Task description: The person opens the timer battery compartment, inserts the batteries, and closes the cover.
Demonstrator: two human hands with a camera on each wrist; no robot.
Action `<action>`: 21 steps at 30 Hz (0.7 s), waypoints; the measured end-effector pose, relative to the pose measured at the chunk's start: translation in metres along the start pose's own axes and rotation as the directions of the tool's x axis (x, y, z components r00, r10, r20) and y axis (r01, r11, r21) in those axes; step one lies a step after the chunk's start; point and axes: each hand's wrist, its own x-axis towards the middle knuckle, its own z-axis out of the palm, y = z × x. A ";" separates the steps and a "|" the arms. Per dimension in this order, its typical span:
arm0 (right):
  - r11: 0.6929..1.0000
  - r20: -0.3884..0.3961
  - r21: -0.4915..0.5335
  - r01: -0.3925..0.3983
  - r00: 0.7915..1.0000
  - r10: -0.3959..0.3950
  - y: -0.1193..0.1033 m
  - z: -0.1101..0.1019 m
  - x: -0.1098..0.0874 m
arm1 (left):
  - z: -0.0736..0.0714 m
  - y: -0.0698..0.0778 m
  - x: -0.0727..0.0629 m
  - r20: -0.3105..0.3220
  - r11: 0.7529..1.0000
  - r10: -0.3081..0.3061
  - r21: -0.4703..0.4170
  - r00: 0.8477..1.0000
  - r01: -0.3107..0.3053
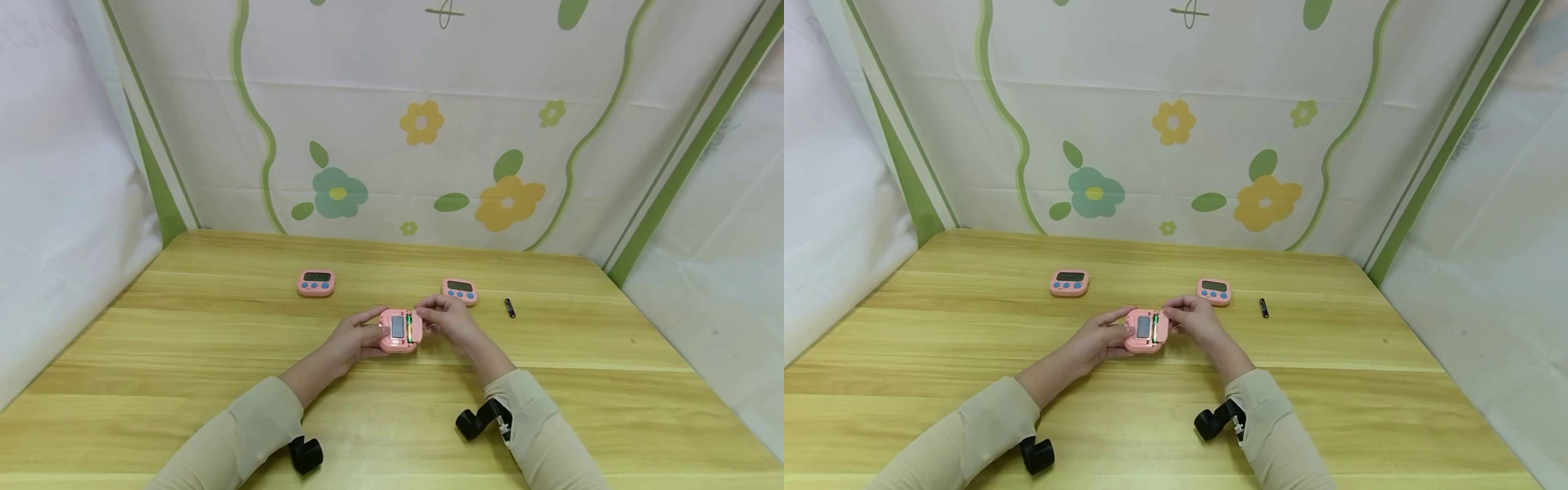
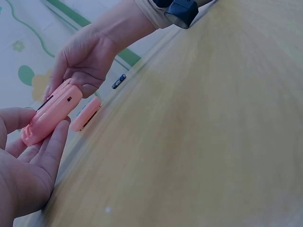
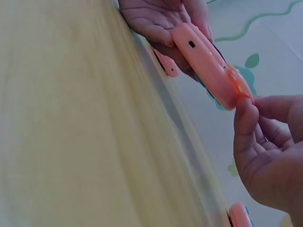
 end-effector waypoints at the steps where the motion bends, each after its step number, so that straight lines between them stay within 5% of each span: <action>1: 1.000 -0.021 -0.015 -0.003 1.000 0.003 0.000 0.001 0.000 | 0.000 0.000 0.000 0.001 1.000 0.001 -0.001 1.000 -0.001; 6: 0.995 -0.090 -0.098 0.017 0.996 -0.026 0.000 0.007 -0.001 | 0.000 0.000 0.000 0.000 1.000 0.001 -0.004 1.000 -0.001; 11: 0.981 -0.078 -0.174 0.083 0.992 -0.098 0.000 0.011 -0.003 | 0.000 0.000 0.000 -0.002 1.000 0.000 -0.006 1.000 0.000; 21: 0.983 -0.059 -0.162 0.083 0.994 -0.094 0.001 0.010 -0.003 | -0.005 -0.006 0.005 0.004 1.000 -0.003 -0.021 1.000 0.003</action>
